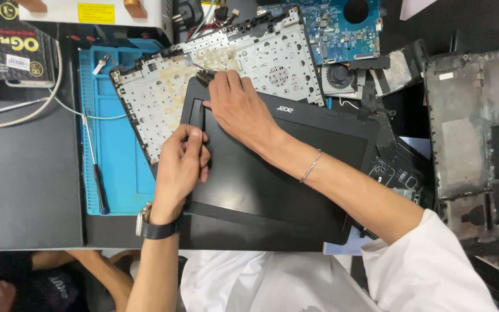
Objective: The person works at a repair bench on a partially disassembled Acer laptop. They lift the screen assembly from the chassis, press along the screen, pry the bezel away with a spudger-like tool, separate the front frame, and handle the hinge and cable components while repositioning the panel.
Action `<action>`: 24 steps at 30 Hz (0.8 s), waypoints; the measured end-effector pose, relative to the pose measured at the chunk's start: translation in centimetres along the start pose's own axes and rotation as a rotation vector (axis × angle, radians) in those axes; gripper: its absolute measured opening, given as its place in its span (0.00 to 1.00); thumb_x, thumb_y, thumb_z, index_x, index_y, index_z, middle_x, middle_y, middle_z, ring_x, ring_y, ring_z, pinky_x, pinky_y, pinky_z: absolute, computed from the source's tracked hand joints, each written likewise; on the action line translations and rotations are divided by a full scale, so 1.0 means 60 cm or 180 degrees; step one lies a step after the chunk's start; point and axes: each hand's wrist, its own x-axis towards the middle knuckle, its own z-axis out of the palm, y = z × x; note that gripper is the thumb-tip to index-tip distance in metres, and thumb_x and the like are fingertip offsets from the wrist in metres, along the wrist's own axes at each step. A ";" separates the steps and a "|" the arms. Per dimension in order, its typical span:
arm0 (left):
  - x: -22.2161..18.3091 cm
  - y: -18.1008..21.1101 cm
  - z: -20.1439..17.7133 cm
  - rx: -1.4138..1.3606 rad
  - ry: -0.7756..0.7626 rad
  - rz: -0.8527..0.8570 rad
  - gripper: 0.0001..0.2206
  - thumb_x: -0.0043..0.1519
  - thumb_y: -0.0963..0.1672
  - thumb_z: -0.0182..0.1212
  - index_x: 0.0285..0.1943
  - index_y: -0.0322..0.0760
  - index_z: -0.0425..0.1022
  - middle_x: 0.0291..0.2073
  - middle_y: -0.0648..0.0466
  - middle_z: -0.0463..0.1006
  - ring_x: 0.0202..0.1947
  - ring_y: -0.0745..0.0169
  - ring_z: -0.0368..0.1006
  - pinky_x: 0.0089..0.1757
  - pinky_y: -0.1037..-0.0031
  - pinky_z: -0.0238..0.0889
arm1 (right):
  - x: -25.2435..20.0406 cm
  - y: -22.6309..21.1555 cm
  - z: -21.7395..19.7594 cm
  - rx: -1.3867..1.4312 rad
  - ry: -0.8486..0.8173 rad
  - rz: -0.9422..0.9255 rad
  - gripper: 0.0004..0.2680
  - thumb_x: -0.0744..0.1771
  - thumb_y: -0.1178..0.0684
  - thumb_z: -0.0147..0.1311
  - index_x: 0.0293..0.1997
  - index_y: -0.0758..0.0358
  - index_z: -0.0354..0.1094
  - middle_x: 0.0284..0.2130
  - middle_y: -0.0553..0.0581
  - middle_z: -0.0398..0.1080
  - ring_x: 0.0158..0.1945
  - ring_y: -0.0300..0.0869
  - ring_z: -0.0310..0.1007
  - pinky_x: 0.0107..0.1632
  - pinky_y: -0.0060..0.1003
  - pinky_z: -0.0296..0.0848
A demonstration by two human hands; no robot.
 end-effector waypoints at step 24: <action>-0.013 0.030 -0.014 0.0694 0.0059 0.0076 0.11 0.70 0.46 0.52 0.39 0.33 0.72 0.15 0.60 0.65 0.13 0.74 0.59 0.18 0.77 0.53 | -0.044 0.085 -0.042 0.3097 -0.0268 0.0035 0.19 0.67 0.58 0.60 0.65 0.75 0.61 0.54 0.66 0.64 0.58 0.58 0.65 0.61 0.46 0.67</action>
